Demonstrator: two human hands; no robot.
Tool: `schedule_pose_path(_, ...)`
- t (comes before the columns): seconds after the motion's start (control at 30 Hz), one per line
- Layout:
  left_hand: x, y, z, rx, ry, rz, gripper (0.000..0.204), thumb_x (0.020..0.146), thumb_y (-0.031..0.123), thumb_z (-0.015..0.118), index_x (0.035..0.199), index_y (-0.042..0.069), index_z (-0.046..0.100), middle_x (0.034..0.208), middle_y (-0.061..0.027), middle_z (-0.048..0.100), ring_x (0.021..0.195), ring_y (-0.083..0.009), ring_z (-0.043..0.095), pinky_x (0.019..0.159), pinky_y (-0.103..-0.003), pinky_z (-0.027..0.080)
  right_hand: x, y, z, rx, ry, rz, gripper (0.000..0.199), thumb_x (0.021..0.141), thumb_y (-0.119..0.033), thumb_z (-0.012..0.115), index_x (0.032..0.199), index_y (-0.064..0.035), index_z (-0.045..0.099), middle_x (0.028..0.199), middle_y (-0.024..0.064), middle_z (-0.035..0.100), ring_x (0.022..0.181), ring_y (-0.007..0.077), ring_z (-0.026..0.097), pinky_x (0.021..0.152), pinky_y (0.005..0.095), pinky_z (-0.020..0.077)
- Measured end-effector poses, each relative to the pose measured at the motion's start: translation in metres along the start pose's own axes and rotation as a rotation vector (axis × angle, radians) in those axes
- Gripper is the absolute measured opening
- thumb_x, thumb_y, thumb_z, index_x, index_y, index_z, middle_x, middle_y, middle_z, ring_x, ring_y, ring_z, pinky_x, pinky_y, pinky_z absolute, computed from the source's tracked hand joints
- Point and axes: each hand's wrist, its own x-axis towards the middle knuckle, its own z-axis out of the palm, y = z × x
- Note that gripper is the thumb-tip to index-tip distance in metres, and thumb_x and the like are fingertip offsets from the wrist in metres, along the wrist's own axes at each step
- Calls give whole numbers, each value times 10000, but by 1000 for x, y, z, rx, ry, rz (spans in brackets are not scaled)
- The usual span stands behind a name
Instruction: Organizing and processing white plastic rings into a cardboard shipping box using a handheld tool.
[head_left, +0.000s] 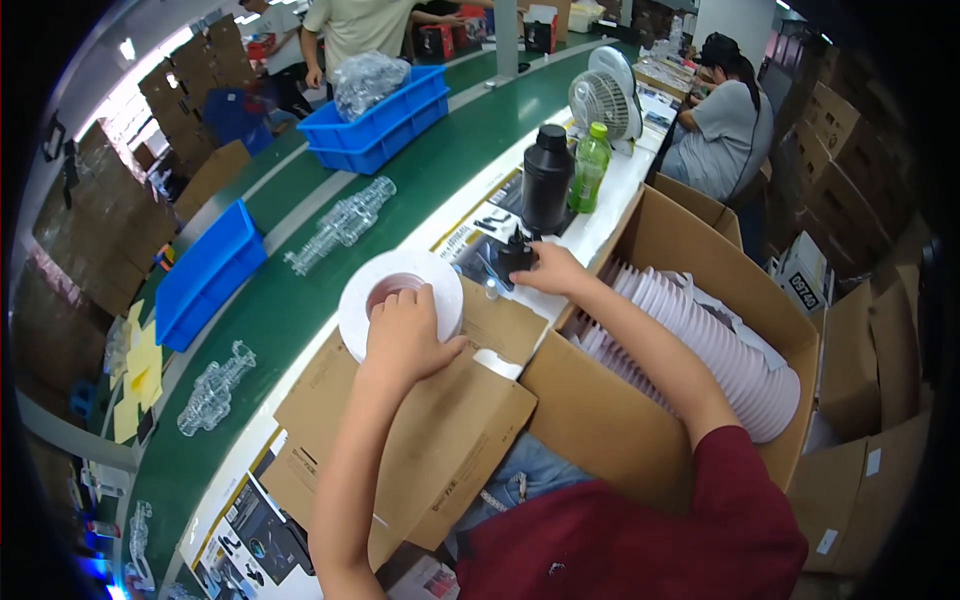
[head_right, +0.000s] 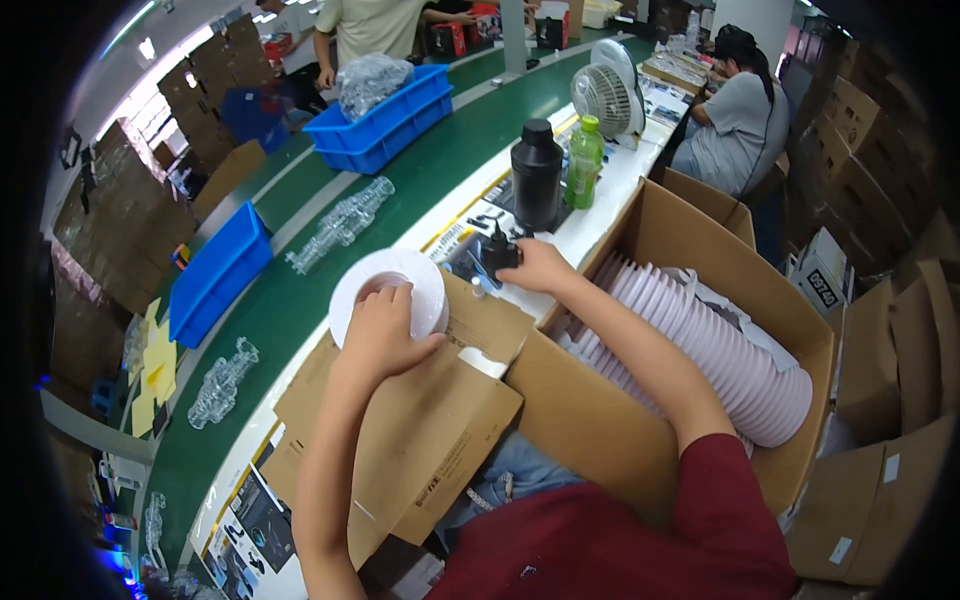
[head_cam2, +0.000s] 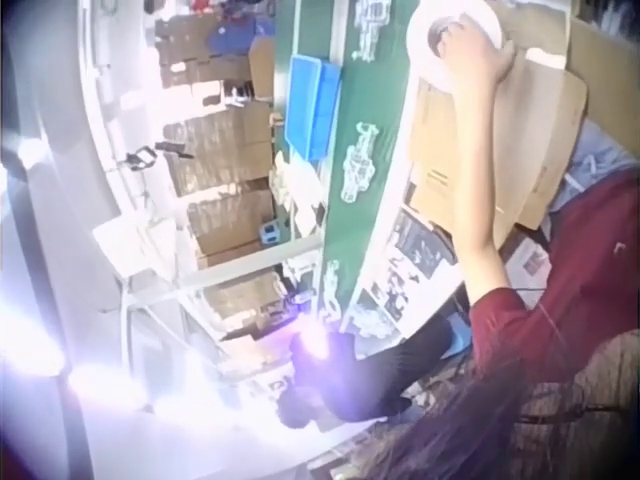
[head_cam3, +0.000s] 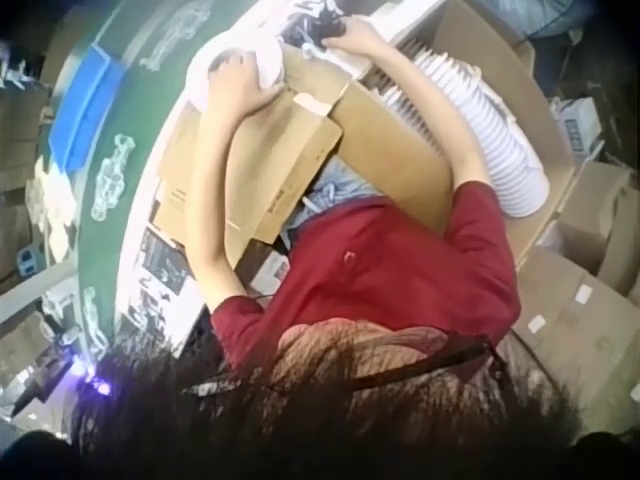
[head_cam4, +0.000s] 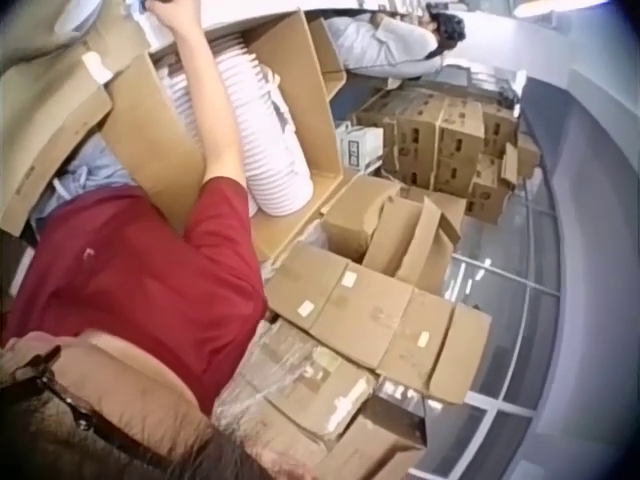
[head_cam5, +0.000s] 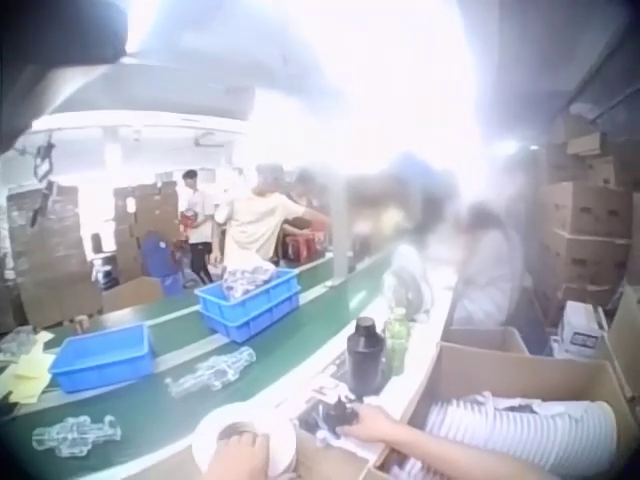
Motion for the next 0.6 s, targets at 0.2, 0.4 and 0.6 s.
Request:
schedule_pose_path(0.2,16,-16,7,-90,-261,-68,903,643,428,837,1241,-121,442,970,-295,670,905,-401,676,817,-442,543,-73,-44,-10,140,360,-319,441,840,-80,683,1258,28,592,1257,180,603,989,226,659,835,318,552)
schedule_pose_path(0.4,14,-12,12,-79,-309,-121,1184,637,355,831,1425,-222,163,917,-264,697,864,-366,701,770,-401,560,-223,-65,-8,663,-274,-23,281,914,0,600,1194,12,616,1187,105,635,1062,159,617,928,301,490)
schedule_pose_path(0.6,28,-32,7,-146,-411,-115,983,604,455,867,1260,-161,471,1040,-325,663,967,-403,676,853,-401,541,-234,-12,14,410,-290,-89,289,950,-92,577,1218,9,615,1184,118,654,1099,175,617,936,309,498)
